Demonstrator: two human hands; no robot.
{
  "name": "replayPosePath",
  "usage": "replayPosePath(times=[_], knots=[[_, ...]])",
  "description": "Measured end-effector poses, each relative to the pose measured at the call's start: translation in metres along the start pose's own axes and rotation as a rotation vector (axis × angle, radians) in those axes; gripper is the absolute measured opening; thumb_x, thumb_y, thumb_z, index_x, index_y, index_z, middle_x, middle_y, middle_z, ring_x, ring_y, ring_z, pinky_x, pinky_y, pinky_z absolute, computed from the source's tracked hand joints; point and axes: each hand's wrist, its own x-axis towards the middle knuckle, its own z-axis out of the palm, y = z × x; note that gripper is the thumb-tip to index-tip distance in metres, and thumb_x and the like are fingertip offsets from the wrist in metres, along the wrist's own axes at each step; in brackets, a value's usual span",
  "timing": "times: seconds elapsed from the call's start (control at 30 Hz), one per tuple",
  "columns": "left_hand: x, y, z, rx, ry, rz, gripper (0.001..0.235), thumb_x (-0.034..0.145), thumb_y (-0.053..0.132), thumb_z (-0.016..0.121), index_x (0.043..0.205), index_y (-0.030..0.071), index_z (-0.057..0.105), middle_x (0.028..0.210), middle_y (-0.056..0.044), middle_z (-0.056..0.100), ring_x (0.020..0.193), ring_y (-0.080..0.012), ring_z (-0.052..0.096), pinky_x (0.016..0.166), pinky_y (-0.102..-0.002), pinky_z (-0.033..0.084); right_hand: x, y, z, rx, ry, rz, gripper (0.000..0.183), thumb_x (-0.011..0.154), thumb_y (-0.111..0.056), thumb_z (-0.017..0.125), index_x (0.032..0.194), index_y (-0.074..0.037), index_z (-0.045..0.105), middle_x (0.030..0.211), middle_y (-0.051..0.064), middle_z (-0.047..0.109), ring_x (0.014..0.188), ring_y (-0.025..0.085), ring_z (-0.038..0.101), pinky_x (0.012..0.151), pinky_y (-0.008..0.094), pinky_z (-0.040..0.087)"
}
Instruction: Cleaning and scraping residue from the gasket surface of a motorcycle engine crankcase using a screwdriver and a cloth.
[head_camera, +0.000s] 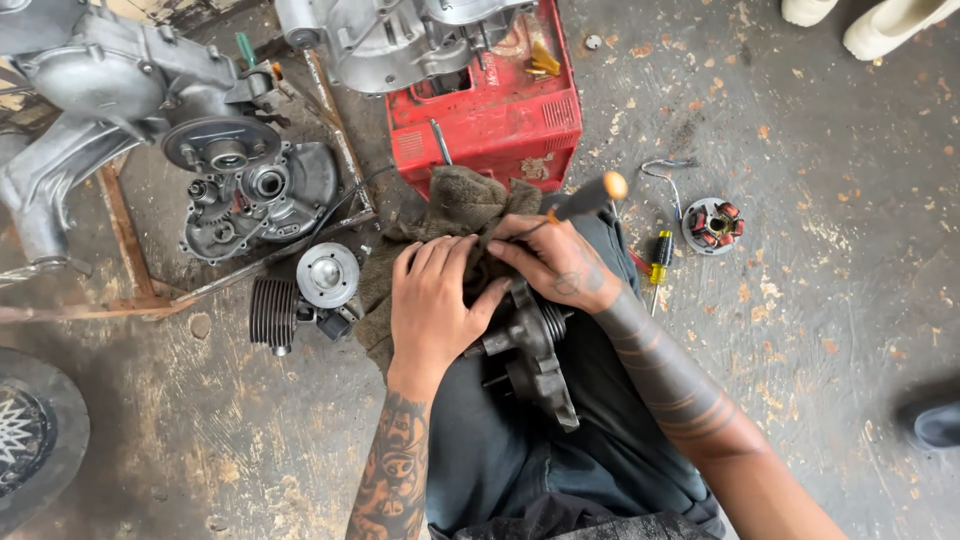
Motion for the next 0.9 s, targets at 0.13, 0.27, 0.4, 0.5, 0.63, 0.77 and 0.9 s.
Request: replayPosePath(times=[0.13,0.27,0.4,0.5,0.63,0.77,0.9], knots=[[0.004,0.004,-0.005,-0.025,-0.001,-0.017,0.064,0.090,0.061,0.066,0.125,0.008,0.064,0.109,-0.010,0.069,0.113,-0.0273,0.065,0.106,-0.047,0.042,0.007,0.005,0.001,0.061,0.015,0.007,0.011,0.102,-0.013,0.064,0.101,-0.003,0.068,0.075,0.017,0.066,0.075,0.035,0.073,0.066,0.042,0.057],[0.003,0.004,-0.004,-0.022,-0.014,-0.039,0.062,0.090,0.061,0.067,0.123,0.009,0.063,0.108,-0.010,0.070,0.113,-0.0276,0.066,0.104,-0.046,0.043,0.011,-0.003,-0.002,-0.013,-0.008,0.002,0.013,0.103,-0.016,0.061,0.103,-0.004,0.067,0.078,0.020,0.068,0.078,0.041,0.072,0.065,0.047,0.058],[0.004,0.004,0.000,-0.009,0.010,-0.038,0.061,0.089,0.062,0.068,0.120,0.010,0.063,0.106,-0.009,0.070,0.112,-0.0259,0.067,0.105,-0.044,0.043,0.012,-0.012,-0.011,-0.250,-0.016,0.050,0.019,0.103,-0.018,0.061,0.106,0.000,0.066,0.080,0.028,0.066,0.079,0.052,0.068,0.063,0.059,0.055],[0.003,0.005,-0.004,-0.025,0.008,-0.049,0.061,0.089,0.061,0.070,0.121,0.009,0.062,0.104,-0.010,0.071,0.112,-0.0267,0.067,0.104,-0.045,0.044,0.008,0.001,-0.008,-0.172,0.016,0.017,0.012,0.102,-0.017,0.063,0.103,-0.007,0.068,0.080,0.019,0.067,0.081,0.042,0.072,0.065,0.045,0.058],[0.003,0.005,-0.003,-0.019,-0.005,-0.046,0.061,0.086,0.055,0.075,0.123,0.008,0.062,0.104,-0.011,0.071,0.113,-0.0273,0.066,0.104,-0.044,0.043,0.009,-0.011,0.002,-0.137,0.010,-0.032,0.012,0.099,-0.013,0.066,0.099,-0.001,0.069,0.078,0.023,0.068,0.078,0.046,0.071,0.063,0.049,0.058],[0.004,0.004,-0.002,-0.037,-0.015,-0.069,0.060,0.087,0.054,0.074,0.123,0.008,0.062,0.104,-0.012,0.071,0.114,-0.0277,0.066,0.106,-0.046,0.043,0.013,-0.004,0.003,0.014,0.016,-0.015,0.011,0.102,-0.011,0.064,0.098,-0.003,0.070,0.077,0.019,0.069,0.077,0.039,0.073,0.065,0.043,0.059],[0.001,0.001,0.000,-0.019,-0.008,-0.063,0.063,0.087,0.059,0.072,0.122,0.008,0.062,0.104,-0.012,0.071,0.114,-0.0275,0.066,0.106,-0.045,0.043,0.014,-0.004,0.002,-0.026,-0.015,0.036,0.010,0.102,-0.016,0.062,0.101,-0.008,0.068,0.084,0.018,0.071,0.085,0.043,0.073,0.068,0.049,0.058]])
